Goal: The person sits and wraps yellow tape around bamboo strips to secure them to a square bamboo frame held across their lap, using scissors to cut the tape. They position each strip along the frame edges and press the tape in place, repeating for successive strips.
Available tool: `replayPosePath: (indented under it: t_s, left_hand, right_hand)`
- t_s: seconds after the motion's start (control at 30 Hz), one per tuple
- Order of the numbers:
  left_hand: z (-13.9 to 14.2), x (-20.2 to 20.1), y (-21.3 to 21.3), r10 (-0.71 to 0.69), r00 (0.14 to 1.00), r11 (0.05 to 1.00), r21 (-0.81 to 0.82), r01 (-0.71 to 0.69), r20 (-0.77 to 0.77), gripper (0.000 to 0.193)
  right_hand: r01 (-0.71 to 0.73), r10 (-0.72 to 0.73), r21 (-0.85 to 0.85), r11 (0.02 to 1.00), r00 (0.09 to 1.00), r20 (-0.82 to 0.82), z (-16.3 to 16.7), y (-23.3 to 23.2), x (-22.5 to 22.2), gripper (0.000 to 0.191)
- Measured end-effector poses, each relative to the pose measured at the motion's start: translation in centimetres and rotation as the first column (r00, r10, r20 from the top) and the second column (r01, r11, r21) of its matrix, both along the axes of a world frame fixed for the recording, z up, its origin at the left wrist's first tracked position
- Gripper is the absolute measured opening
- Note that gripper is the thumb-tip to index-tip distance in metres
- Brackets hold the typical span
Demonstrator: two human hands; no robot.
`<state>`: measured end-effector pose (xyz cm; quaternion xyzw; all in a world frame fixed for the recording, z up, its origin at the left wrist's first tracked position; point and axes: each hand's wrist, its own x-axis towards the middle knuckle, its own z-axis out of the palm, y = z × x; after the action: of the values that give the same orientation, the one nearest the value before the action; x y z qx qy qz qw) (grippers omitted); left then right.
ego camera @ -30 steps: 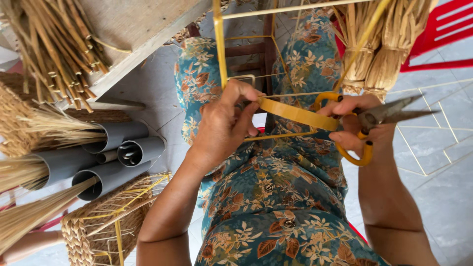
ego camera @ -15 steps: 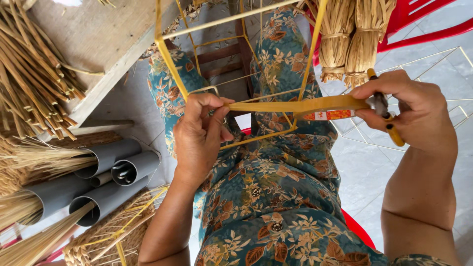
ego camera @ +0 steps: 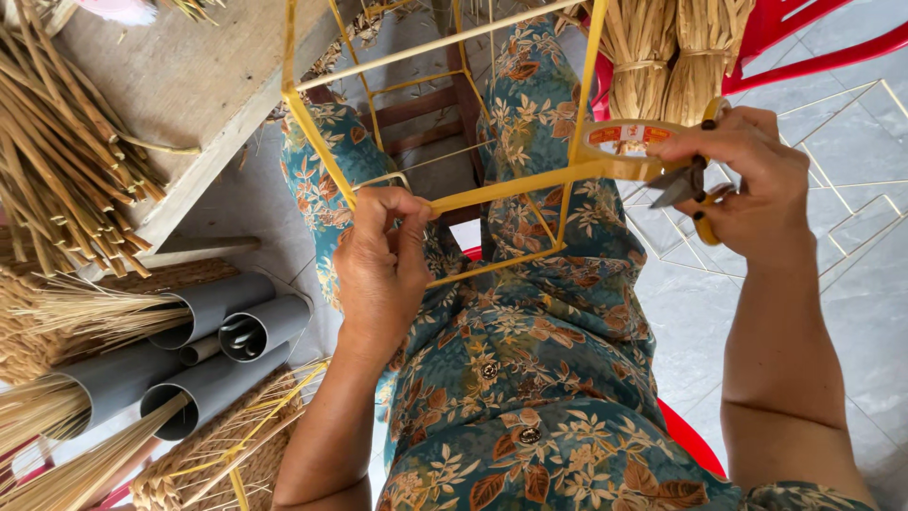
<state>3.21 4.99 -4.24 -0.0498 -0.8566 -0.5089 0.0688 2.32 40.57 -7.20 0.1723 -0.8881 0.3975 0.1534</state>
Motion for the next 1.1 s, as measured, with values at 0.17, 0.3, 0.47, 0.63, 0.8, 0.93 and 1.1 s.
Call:
replayPosePath:
  t_s: [0.17, 0.3, 0.47, 0.63, 0.8, 0.93, 1.1]
  left_hand:
    - [1.7, 0.8, 0.4, -0.025, 0.979, 0.905, -0.420, -0.065, -0.204, 0.013]
    - [4.4, 2.4, 0.3, -0.129, 0.924, 0.895, -0.443, -0.048, -0.361, 0.031]
    - [2.6, -0.6, 2.3, -0.439, 0.794, 0.752, -0.656, 0.068, -0.420, 0.053]
    - [0.1, -2.4, 3.5, -0.505, 0.824, 0.607, -0.784, 0.127, -0.258, 0.042]
    - [0.7, -3.1, 3.7, -0.510, 0.844, 0.624, -0.746, 0.232, -0.164, 0.029]
    - [1.5, -2.1, 5.6, -0.449, 0.772, 0.772, -0.630, 0.082, -0.449, 0.035]
    - [-0.6, -1.7, 9.2, -0.461, 0.750, 0.604, -0.787, -0.127, -0.475, 0.028]
  right_hand:
    - [-0.017, 0.015, -0.103, 0.995, 1.000, -0.024, -3.8, -0.4, -1.2, 0.043]
    - [0.027, -0.016, -0.203, 0.979, 0.998, 0.055, -5.8, -1.3, -1.1, 0.035]
    - [0.022, 0.019, -0.350, 0.937, 0.993, 0.113, -7.3, -2.7, -1.7, 0.037]
    - [0.031, 0.030, -0.427, 0.904, 0.990, 0.137, -8.3, -2.4, -1.3, 0.039]
    - [0.026, 0.047, -0.468, 0.883, 0.988, 0.145, -9.1, -2.3, -1.3, 0.045]
    - [-0.002, 0.071, -0.505, 0.863, 0.991, 0.116, -9.1, -2.5, -1.2, 0.046]
    - [0.030, 0.043, -0.489, 0.872, 0.989, 0.138, -8.7, -2.8, -0.7, 0.047]
